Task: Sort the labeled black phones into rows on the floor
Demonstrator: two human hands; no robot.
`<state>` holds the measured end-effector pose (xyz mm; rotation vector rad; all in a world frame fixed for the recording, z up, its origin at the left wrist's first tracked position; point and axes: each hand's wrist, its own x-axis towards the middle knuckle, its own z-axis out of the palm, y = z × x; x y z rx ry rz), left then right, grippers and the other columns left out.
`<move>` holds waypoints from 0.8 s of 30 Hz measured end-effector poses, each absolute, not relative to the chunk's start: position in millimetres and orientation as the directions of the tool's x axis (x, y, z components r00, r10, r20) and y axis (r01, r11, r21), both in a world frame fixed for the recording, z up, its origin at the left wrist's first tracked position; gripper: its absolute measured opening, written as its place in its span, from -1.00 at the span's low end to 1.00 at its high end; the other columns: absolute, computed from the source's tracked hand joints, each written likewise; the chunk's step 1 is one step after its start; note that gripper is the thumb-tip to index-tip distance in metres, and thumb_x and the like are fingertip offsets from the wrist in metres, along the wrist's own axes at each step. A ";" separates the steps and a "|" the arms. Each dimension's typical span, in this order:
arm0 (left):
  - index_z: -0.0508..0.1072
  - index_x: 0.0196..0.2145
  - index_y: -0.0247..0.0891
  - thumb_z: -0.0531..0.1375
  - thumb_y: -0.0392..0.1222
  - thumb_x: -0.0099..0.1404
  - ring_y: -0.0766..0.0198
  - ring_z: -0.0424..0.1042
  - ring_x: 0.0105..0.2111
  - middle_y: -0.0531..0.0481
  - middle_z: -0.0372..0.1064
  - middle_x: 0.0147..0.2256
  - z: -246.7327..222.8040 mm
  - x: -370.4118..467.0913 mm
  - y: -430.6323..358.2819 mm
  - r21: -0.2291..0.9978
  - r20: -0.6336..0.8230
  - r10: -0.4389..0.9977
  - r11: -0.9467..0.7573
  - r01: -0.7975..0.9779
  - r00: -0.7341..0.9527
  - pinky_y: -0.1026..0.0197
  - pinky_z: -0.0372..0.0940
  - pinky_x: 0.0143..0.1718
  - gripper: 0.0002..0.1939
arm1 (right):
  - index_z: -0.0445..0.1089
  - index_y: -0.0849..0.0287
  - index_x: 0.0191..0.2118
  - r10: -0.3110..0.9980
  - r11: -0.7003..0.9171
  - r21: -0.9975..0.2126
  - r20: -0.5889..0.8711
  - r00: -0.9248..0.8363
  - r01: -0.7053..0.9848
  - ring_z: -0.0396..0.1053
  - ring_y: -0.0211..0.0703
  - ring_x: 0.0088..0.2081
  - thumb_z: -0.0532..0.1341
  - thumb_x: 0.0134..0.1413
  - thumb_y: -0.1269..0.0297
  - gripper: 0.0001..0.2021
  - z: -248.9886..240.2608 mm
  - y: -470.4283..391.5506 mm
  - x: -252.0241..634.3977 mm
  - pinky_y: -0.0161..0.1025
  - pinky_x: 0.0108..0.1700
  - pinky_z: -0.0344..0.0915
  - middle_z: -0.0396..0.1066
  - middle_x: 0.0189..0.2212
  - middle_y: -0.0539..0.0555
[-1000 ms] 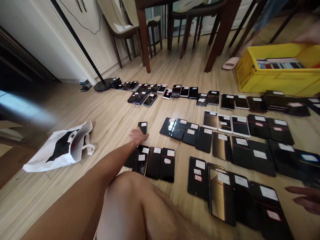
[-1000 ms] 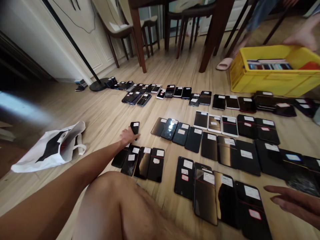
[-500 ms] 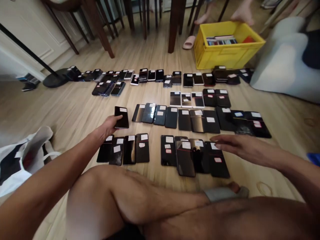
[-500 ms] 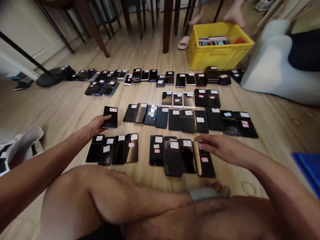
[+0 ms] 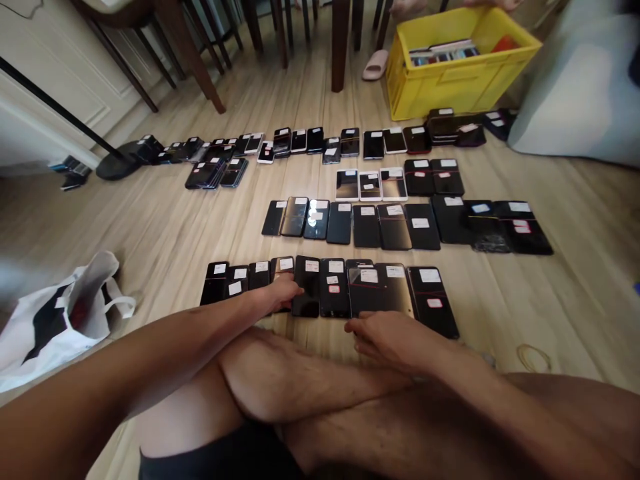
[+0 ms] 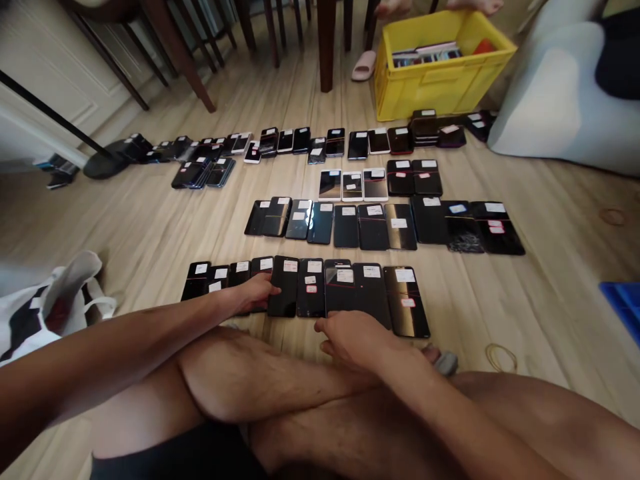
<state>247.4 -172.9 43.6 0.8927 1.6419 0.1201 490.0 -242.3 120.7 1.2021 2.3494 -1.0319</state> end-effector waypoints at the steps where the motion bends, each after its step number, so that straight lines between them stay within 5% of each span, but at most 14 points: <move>1: 0.45 -0.07 -0.26 0.21 -0.42 0.26 0.29 0.51 -0.37 -0.04 0.53 -0.23 40.8 248.9 -173.5 0.513 -0.807 0.591 0.709 0.484 -0.011 0.25 0.43 -0.36 -0.72 | 0.52 0.19 0.12 0.575 0.402 -0.438 -0.562 -0.594 0.804 0.56 0.14 -0.09 0.17 0.35 0.35 -0.68 120.2 -240.6 491.0 -0.13 -0.13 0.41 0.54 -0.02 0.23; 13: 0.41 0.05 -0.30 0.26 -0.21 0.32 0.14 0.51 -0.51 -0.02 0.46 -0.45 46.4 240.0 -154.2 0.375 -0.870 0.492 0.621 0.689 0.031 0.09 0.50 -0.45 -0.65 | 0.53 0.17 0.07 0.579 0.418 -0.440 -0.545 -0.606 0.795 0.57 0.14 -0.12 0.23 0.32 0.34 -0.73 98.3 -234.0 490.4 -0.14 -0.19 0.40 0.55 -0.06 0.20; 24: 0.46 -0.06 -0.31 0.26 -0.11 0.36 0.07 0.58 -0.49 -0.11 0.54 -0.42 48.6 233.7 -139.6 0.343 -0.891 0.447 0.563 0.751 0.072 0.16 0.47 -0.49 -0.73 | 0.52 0.20 0.10 0.556 0.432 -0.403 -0.584 -0.591 0.807 0.56 0.14 -0.10 0.22 0.34 0.32 -0.71 101.9 -230.9 487.1 -0.15 -0.17 0.39 0.55 -0.03 0.21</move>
